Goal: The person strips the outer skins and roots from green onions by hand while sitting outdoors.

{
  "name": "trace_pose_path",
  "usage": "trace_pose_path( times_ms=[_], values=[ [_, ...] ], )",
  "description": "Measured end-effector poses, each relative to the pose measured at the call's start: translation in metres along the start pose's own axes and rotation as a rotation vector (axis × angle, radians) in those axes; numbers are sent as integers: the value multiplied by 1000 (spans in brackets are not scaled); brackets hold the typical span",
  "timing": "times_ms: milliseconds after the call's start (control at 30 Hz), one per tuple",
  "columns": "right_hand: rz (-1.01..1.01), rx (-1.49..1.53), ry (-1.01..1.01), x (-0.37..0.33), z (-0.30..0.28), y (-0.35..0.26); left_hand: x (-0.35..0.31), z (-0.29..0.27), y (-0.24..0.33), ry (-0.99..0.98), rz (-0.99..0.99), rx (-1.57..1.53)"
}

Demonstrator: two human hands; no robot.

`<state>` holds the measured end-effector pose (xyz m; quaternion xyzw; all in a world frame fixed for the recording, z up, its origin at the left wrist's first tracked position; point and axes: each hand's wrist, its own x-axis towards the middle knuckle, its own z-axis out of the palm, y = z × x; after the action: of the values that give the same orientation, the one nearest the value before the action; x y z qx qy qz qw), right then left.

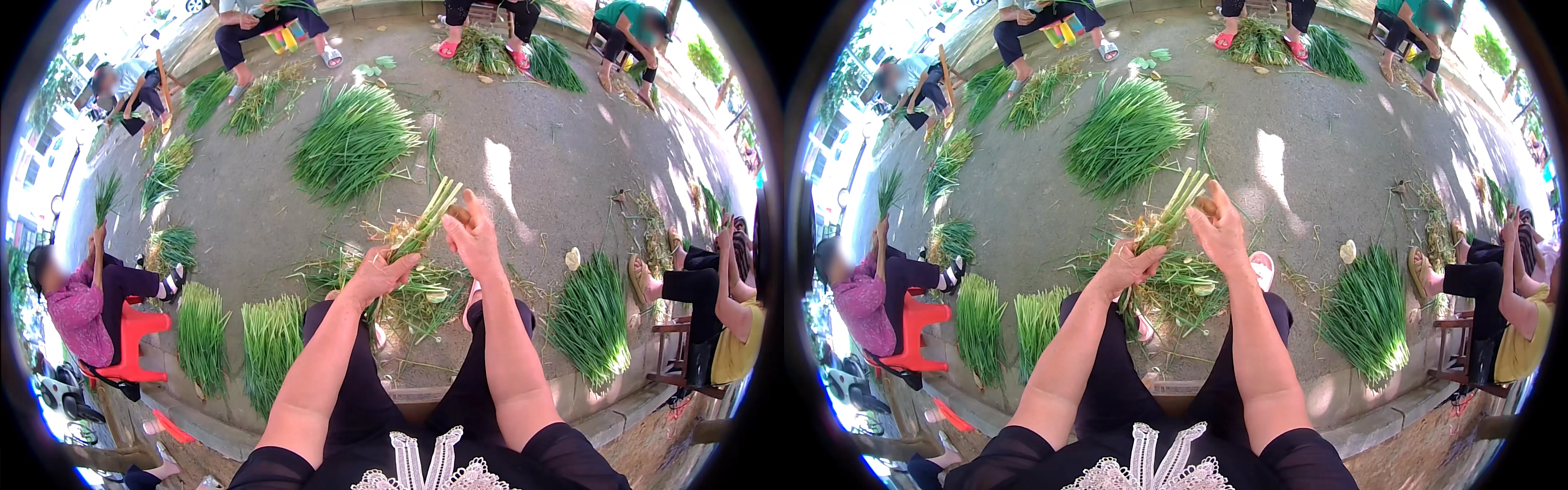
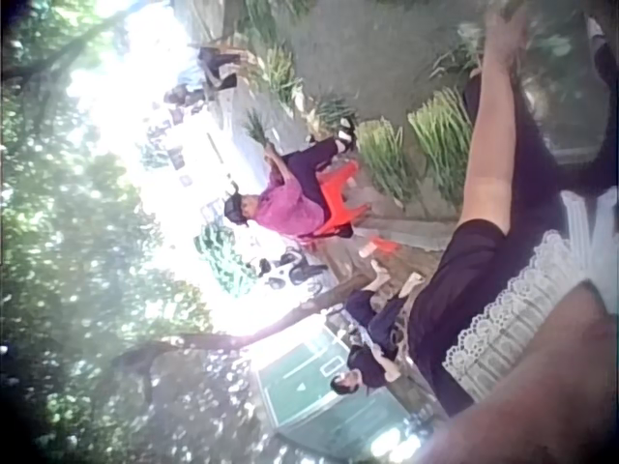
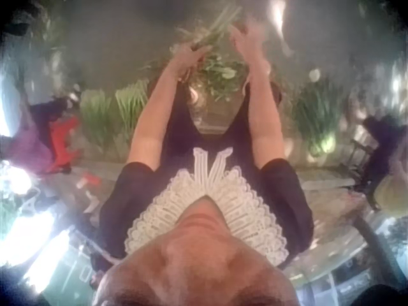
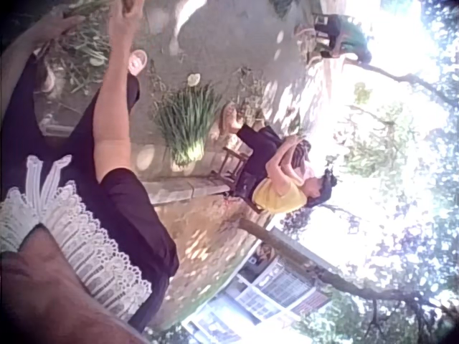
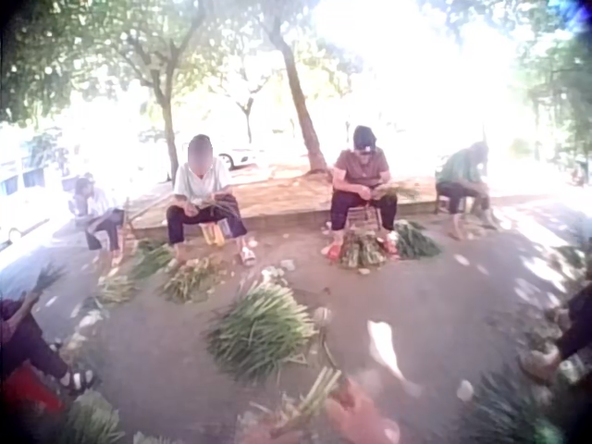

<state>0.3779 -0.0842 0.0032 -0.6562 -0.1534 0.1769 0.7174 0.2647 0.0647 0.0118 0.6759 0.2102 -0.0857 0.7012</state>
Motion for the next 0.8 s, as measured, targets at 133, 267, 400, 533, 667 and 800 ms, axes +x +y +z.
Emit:
trace_pose_path(
  times_ms=[133,267,400,533,667,800],
  values=[
    [-174,-224,-18,2,1,13,-1,-1,0,-14,-9,17],
    [-112,-257,41,-2,5,5,0,-3,-1,-20,-31,52],
    [-31,63,304,3,-11,-3,-2,-1,-1,40,-11,82],
    [-18,46,182,-3,-8,-3,2,3,-6,148,83,151],
    [32,5,24,-6,13,5,13,5,-23,234,320,256],
    [26,-46,44,-5,16,7,8,8,-17,188,206,303]
  ],
)
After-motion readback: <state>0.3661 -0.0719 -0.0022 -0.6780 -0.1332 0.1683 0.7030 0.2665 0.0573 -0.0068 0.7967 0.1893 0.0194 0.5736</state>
